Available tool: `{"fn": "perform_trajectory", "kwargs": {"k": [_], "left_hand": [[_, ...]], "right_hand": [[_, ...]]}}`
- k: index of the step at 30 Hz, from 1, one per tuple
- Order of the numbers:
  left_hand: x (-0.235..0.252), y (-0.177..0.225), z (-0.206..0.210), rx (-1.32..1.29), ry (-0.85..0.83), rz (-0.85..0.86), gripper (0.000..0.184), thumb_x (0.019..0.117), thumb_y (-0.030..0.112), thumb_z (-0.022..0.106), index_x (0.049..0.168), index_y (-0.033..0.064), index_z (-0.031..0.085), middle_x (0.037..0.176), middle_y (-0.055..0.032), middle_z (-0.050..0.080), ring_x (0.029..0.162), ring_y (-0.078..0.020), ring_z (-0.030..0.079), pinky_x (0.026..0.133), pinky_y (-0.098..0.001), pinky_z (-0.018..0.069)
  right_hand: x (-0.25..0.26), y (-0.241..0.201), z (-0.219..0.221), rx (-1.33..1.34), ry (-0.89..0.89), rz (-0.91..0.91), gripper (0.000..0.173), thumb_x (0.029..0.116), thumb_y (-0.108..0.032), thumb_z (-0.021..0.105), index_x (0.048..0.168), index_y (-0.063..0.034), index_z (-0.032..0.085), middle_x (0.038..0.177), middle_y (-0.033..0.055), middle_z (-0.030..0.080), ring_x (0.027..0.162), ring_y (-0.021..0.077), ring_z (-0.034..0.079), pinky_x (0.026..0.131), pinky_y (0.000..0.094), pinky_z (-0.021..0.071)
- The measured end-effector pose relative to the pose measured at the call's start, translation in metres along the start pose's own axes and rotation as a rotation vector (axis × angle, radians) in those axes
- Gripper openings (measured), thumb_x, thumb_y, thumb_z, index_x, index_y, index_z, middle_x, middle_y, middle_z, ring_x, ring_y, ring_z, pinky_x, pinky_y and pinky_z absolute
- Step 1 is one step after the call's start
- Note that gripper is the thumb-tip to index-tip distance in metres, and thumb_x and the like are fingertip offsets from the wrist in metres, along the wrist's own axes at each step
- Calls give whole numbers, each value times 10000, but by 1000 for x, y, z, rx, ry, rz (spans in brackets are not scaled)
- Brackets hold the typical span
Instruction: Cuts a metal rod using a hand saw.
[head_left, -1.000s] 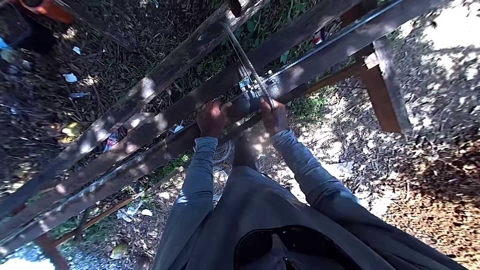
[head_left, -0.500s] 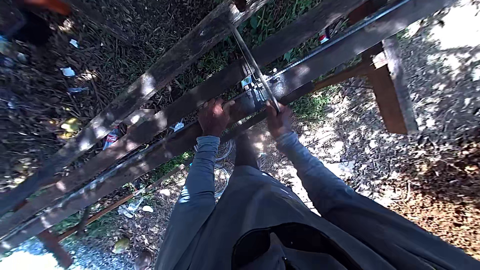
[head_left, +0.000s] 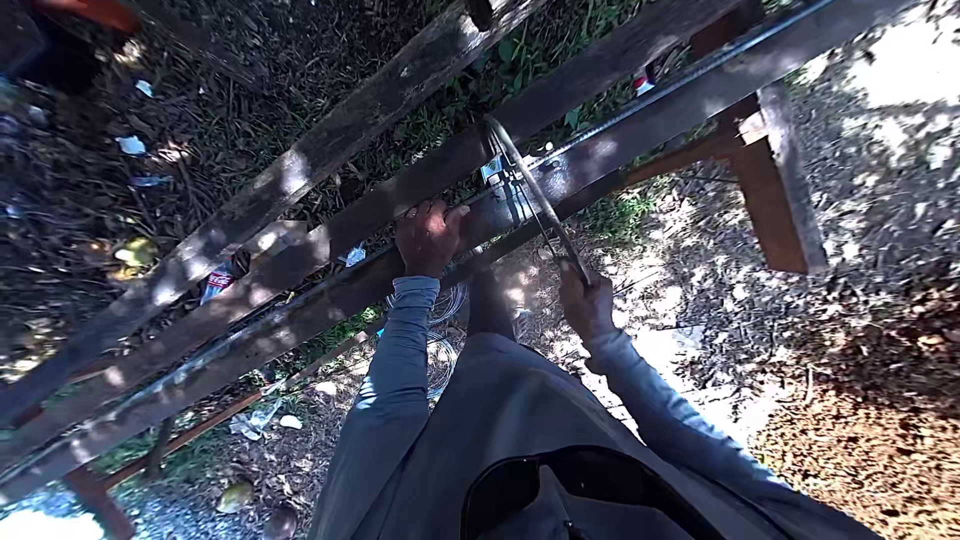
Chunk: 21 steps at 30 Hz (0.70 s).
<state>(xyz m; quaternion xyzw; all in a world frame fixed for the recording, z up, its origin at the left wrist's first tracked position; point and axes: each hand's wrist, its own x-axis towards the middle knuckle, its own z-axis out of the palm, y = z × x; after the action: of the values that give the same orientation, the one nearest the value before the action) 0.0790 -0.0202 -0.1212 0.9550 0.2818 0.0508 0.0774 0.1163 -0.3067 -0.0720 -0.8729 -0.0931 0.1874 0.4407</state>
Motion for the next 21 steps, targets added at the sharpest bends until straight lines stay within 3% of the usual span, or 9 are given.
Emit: {"fn": "perform_trajectory", "kwargs": {"k": [3, 5, 7, 9, 11, 13, 15, 17, 21], "left_hand": [[-1, 0, 0, -1, -23, -14, 695, 990, 750, 331, 1043, 175, 717, 1037, -50, 729, 991, -256, 698, 820, -497, 546], [-1, 2, -2, 0, -24, -19, 682, 991, 749, 334, 1040, 185, 715, 1039, -45, 731, 1008, -254, 697, 823, -497, 549], [-4, 5, -1, 6, -5, -17, 683, 993, 745, 333, 1032, 180, 716, 1024, -49, 732, 993, -252, 700, 830, -499, 548], [0, 2, -3, 15, -6, -9, 699, 995, 744, 322, 1040, 167, 713, 1023, -59, 730, 984, -256, 700, 848, -506, 541], [-3, 4, -2, 12, -14, -7, 706, 994, 743, 328, 1020, 151, 712, 1013, -68, 729, 972, -264, 701, 820, -506, 544], [-3, 3, -4, 5, -8, -12, 697, 990, 742, 348, 1020, 147, 710, 1011, -67, 730, 961, -268, 702, 810, -509, 543], [-2, 2, -3, 16, -1, -14, 701, 988, 747, 346, 1043, 153, 715, 1018, -65, 733, 957, -272, 702, 804, -506, 544], [-1, 0, 0, 22, 4, -9, 699, 986, 755, 336, 1015, 161, 705, 983, -61, 718, 936, -268, 693, 772, -493, 540], [-2, -3, 1, 8, -54, -25, 699, 989, 757, 313, 1049, 182, 706, 1052, -41, 724, 1012, -247, 687, 841, -500, 534]], "right_hand": [[82, -35, 44, 41, 36, -53, 481, 1061, -419, 496, 775, -52, 620, 593, 40, 504, 536, 173, 516, 544, 436, 461], [102, -44, 52, 89, 88, -107, 481, 1051, -431, 525, 746, -71, 616, 593, 27, 515, 547, 160, 521, 562, 424, 458], [85, -33, 39, 41, 46, -112, 482, 1062, -469, 487, 837, -73, 646, 624, 43, 543, 560, 179, 546, 567, 439, 481], [47, -5, 27, 7, 10, -110, 544, 1069, -537, 417, 896, -77, 650, 610, 65, 533, 514, 209, 537, 502, 463, 477], [0, 34, 9, 25, 8, -78, 522, 1068, -491, 423, 1001, -61, 711, 618, 46, 556, 529, 182, 548, 531, 447, 504], [-36, 51, -6, 59, 16, -65, 473, 1066, -416, 428, 925, -47, 688, 608, -13, 534, 531, 102, 532, 528, 363, 497], [-42, 35, -15, 47, 16, -44, 449, 1069, -376, 439, 916, -34, 687, 599, -32, 509, 518, 71, 504, 519, 326, 474], [-13, 6, -5, -16, 17, -32, 451, 1060, -368, 456, 905, -15, 691, 591, 7, 513, 511, 111, 508, 516, 366, 471], [81, -27, 49, 28, 68, -99, 462, 1060, -403, 491, 777, -62, 618, 597, 40, 516, 537, 173, 522, 540, 439, 456]]}}
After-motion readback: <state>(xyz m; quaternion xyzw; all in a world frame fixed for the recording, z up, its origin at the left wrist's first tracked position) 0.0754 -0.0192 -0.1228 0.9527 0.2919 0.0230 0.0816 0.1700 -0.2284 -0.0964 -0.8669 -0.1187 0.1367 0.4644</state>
